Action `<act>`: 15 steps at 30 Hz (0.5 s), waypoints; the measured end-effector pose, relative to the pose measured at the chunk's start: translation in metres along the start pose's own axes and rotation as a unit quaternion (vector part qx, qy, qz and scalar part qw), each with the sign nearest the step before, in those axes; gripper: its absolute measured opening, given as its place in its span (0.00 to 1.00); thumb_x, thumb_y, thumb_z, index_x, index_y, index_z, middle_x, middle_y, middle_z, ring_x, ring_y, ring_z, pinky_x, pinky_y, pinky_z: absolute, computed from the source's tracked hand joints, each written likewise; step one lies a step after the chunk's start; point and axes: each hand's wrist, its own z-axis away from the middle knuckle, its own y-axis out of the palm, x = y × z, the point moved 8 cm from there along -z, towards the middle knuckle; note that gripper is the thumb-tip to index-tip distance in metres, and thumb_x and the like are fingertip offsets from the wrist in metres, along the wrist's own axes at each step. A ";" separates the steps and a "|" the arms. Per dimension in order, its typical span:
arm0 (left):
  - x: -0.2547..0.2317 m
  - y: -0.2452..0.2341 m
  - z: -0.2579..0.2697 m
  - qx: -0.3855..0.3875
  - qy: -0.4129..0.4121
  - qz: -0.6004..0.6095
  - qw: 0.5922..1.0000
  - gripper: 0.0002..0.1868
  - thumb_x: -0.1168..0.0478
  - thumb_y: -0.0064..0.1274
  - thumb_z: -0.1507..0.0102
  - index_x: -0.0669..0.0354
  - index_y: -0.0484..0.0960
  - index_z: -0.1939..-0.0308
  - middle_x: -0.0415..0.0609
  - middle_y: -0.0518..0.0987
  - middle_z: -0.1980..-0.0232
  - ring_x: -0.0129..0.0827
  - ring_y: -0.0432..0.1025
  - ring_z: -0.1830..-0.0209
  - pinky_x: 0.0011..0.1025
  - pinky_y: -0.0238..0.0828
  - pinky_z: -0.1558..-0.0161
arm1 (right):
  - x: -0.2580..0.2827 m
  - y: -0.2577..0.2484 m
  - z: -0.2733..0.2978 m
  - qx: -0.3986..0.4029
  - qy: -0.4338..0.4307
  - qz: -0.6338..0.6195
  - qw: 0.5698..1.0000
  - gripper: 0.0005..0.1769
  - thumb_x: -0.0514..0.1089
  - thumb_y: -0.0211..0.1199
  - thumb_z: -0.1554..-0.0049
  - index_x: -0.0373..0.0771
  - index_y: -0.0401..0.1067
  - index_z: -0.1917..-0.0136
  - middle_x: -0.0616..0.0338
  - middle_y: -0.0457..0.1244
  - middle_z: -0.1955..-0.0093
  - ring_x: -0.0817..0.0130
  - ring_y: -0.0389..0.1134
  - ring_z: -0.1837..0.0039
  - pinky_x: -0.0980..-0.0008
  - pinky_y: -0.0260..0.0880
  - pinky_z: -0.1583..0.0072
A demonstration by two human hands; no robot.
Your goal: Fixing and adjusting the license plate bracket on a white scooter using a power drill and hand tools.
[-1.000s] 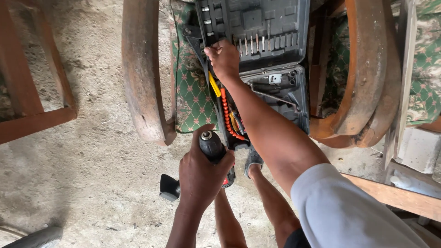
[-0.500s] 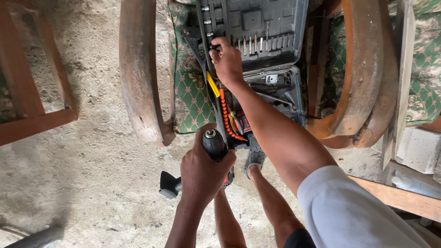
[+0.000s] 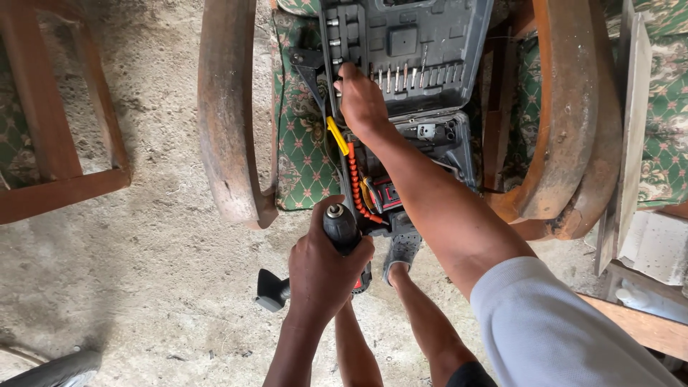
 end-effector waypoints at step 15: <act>0.000 0.009 -0.002 0.004 0.003 0.001 1.000 0.35 0.54 0.62 0.48 0.49 0.70 0.37 0.48 0.85 0.74 0.43 0.82 0.74 0.40 0.78 0.65 | -0.015 -0.012 0.005 0.058 0.184 -0.202 0.960 0.11 0.43 0.49 0.30 0.34 0.65 0.50 0.47 0.69 0.58 0.60 0.74 0.61 0.64 0.77 0.64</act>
